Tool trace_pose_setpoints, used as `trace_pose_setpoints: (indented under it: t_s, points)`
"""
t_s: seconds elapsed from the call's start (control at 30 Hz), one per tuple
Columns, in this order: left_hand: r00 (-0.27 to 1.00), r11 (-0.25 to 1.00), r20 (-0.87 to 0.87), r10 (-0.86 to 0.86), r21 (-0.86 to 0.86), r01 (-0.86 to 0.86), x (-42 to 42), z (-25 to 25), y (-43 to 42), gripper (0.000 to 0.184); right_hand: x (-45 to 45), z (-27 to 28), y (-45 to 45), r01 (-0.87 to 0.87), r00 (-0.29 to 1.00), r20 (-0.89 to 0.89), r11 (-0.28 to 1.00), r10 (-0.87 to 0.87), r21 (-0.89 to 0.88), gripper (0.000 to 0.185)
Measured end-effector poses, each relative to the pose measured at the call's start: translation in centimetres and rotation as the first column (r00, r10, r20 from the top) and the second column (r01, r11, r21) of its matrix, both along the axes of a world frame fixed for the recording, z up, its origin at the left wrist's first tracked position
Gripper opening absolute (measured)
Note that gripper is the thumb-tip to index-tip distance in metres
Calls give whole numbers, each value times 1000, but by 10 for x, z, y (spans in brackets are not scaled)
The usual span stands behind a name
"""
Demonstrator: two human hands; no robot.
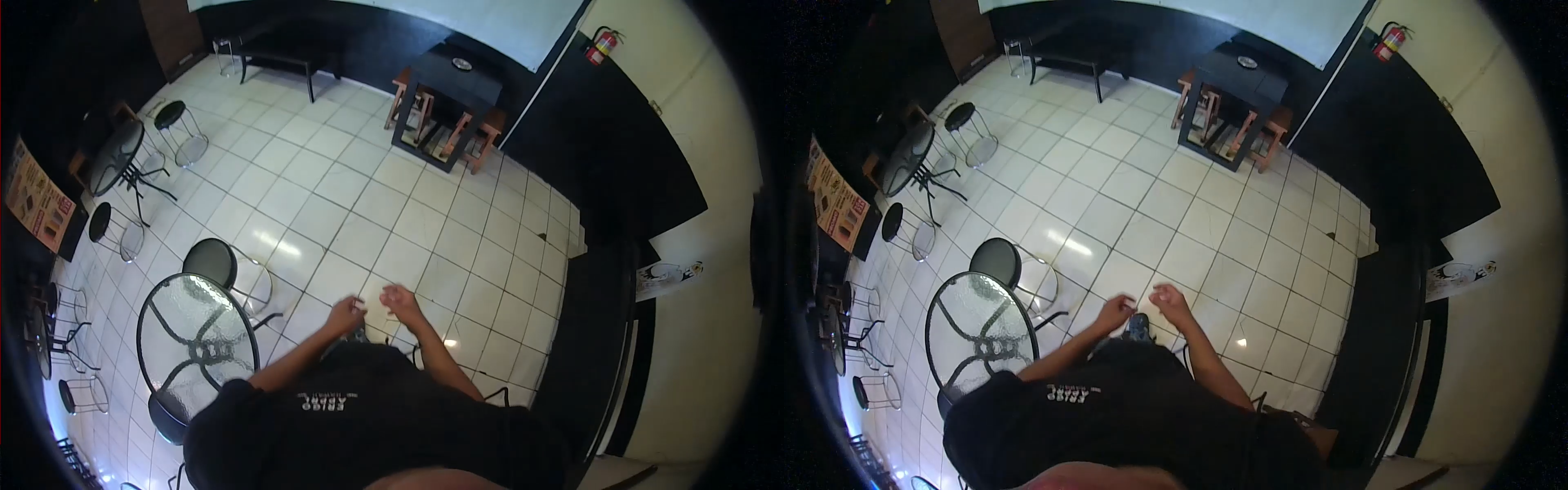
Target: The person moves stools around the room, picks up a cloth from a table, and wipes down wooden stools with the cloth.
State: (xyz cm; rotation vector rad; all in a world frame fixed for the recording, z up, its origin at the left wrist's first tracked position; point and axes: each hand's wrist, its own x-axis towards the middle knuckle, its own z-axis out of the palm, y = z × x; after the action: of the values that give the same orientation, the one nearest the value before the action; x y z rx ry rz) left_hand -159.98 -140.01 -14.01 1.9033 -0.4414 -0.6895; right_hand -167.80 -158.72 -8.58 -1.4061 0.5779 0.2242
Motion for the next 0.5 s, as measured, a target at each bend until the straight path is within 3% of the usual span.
trace_pose_setpoints:
  t_s: [0.07, 0.17, 0.23, 0.27, 0.37, 0.47, 0.5]
  points:
    - [1000, 998, -16, -27, -54, 26, 42, 46, -37, 31, 43, 11, -26, -64, 959, 257, 977, 117, -205, 31]
    - [995, 995, 72, -67, -68, 72, 103, 75, -85, 30, 88, 27, -74, 67, 971, 238, 991, -37, -119, 31]
    - [994, 976, 107, -10, -214, 33, 140, 84, -112, 28, 113, 43, -99, 149, 971, 197, 988, -138, -45, 32]
    - [993, 978, 114, -10, -205, 33, 159, 84, -123, 28, 126, 48, -112, 183, 969, 171, 983, -180, 2, 32]
    - [999, 969, 2, 46, -243, -44, 210, 76, -148, 26, 169, 35, -153, 178, 979, 92, 983, -181, 43, 32]
    - [963, 971, -242, 116, -177, -161, 258, 50, -163, 23, 229, 27, -193, 151, 986, 68, 988, -152, 17, 31]
    - [946, 962, -286, 152, -177, -208, 275, 41, -169, 24, 253, 29, -206, 143, 981, 122, 988, -149, 52, 34]
